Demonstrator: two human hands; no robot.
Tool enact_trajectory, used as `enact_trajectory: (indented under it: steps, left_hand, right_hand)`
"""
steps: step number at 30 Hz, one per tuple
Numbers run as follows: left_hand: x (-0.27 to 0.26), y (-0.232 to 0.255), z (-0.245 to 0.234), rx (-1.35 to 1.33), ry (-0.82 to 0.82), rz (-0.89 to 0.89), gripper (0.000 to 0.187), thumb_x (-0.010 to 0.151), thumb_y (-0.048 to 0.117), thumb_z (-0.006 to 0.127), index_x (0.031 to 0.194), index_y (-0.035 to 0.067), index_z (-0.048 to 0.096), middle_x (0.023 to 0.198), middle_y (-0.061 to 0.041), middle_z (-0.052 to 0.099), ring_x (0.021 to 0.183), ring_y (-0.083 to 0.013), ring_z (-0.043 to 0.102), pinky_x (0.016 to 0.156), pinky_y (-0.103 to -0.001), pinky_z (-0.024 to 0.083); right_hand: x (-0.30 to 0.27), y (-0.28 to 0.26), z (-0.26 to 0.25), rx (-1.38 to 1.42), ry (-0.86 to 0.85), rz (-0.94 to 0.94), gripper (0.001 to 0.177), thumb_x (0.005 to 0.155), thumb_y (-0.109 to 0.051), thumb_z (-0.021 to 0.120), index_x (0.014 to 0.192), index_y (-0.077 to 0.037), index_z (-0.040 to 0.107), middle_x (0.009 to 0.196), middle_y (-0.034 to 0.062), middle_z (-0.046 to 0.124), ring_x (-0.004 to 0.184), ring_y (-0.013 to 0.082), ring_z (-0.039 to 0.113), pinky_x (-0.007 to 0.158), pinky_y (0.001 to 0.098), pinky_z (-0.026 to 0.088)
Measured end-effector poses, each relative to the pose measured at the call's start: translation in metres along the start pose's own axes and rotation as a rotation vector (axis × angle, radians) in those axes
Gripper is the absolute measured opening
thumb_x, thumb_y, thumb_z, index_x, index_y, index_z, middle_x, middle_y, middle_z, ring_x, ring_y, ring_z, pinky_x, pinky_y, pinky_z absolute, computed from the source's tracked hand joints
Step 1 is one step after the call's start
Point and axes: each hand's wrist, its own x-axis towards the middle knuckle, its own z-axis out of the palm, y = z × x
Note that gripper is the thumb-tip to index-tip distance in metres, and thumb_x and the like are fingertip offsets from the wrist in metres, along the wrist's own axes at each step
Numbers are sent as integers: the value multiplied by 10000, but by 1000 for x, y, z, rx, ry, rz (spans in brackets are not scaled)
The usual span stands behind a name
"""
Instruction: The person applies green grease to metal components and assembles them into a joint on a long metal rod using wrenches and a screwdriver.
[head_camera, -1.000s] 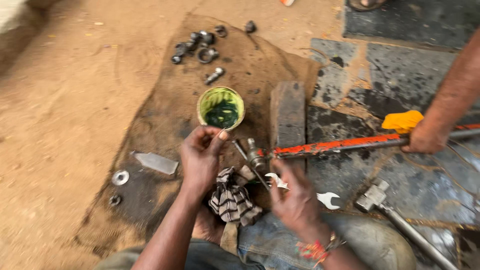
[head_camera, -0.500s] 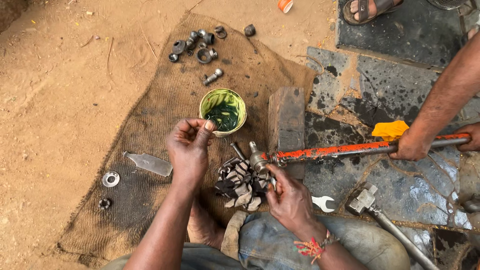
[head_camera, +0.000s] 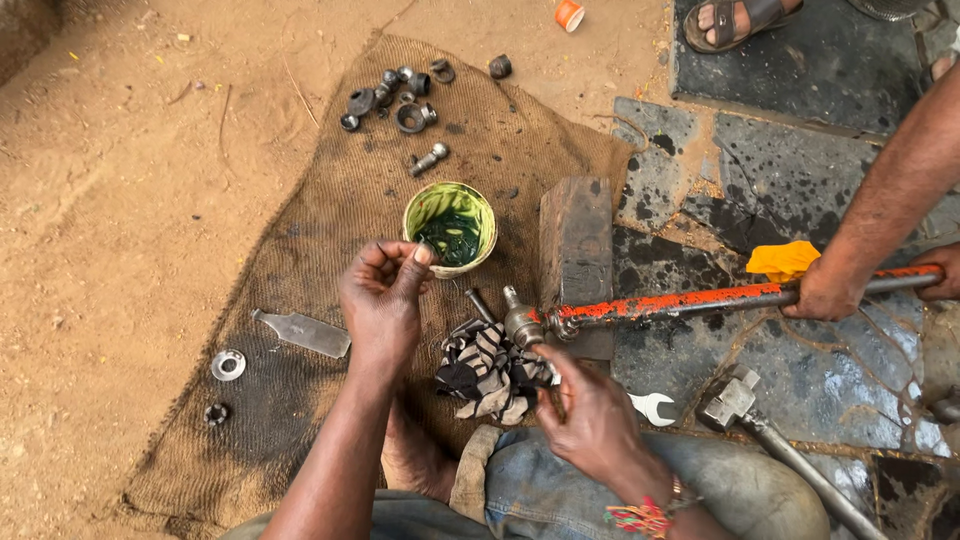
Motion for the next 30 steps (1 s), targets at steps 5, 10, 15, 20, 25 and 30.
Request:
enact_trajectory:
  steps: [5,10,15,20,25,30]
  left_hand:
    - [0,0,4,-34,32,-31,107,924,122,764,938,46,690,812,-23,702,694,-75,610,625,-229,516]
    - [7,5,-5,-98,78,13,101,942,111,762,956,37,696,837,-7,681,722,-66,589,655,-218,506]
    - [12,7,-10,-151,116,0,103,935,118,757,960,40,695,857,-5,692,759,-66,623,686,-218,533]
    - [13,9,-7,-112,127,6,109,937,118,758,955,37,688,853,-32,698,761,-84,639,682,-235,539]
    - [15,8,-10,-88,155,-47,103,939,114,744,955,32,685,860,-49,698,749,-92,645,680,-247,568]
    - [15,8,-9,-92,144,-41,92,938,108,728,964,35,679,887,-48,705,787,-89,673,689,-243,581]
  right_hand:
    - [28,9,-14,-116,278,-247,465,846,-378,719,1272,-202,657,964,98,565,923,260,563,806,505,506]
    - [83,-3,-47,-273,90,-434,808,638,-695,851,1273,-227,673,1626,228,198,1513,450,75,1122,675,88]
    - [86,2,-36,-243,-28,-298,852,566,-719,857,1282,-297,670,1665,141,198,1559,386,62,1182,637,60]
    - [89,6,-34,-177,-26,-299,865,574,-715,866,1295,-286,653,1644,157,228,1547,391,86,1182,643,57]
    - [89,6,-34,-191,-58,-283,825,593,-708,860,1278,-297,652,1647,136,236,1552,381,90,1183,646,60]
    - [89,5,-34,-186,-84,-257,806,617,-701,854,1298,-318,658,1653,110,243,1562,368,75,1193,650,36]
